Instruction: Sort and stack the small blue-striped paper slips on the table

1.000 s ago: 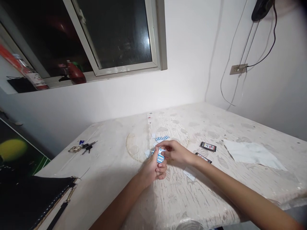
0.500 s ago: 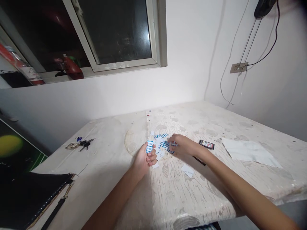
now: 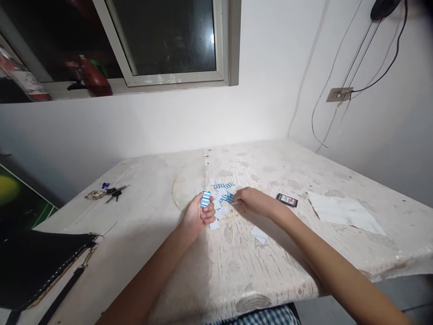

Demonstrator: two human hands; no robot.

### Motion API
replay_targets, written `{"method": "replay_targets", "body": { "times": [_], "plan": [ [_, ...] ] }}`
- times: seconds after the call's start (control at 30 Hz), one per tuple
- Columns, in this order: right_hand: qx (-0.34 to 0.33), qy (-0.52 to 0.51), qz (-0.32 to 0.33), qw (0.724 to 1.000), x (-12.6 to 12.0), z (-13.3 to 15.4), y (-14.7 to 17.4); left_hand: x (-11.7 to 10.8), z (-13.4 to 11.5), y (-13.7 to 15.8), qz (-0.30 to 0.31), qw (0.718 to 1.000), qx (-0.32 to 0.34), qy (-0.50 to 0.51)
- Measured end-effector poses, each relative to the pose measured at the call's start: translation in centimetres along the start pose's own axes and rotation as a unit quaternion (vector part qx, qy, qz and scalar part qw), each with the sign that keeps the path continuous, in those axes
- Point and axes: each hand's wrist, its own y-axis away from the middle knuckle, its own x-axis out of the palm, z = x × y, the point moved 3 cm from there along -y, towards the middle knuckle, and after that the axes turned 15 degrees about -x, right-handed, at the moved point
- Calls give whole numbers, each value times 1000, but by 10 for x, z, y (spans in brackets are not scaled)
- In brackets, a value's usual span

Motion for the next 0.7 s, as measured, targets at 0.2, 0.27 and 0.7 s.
{"method": "replay_targets", "body": {
  "times": [0.2,0.27,0.7],
  "plan": [
    [-27,-73,-114,990,-14,15,-1,1,10,-1,39,994,-95,-33],
    [-44,-118,-103,987,-17,24,-2,2,12,0,46,993,-103,-39],
    [26,-341,-245,907,-18,32,-8,-1,21,-7,68,987,-119,-80]
  ]
}}
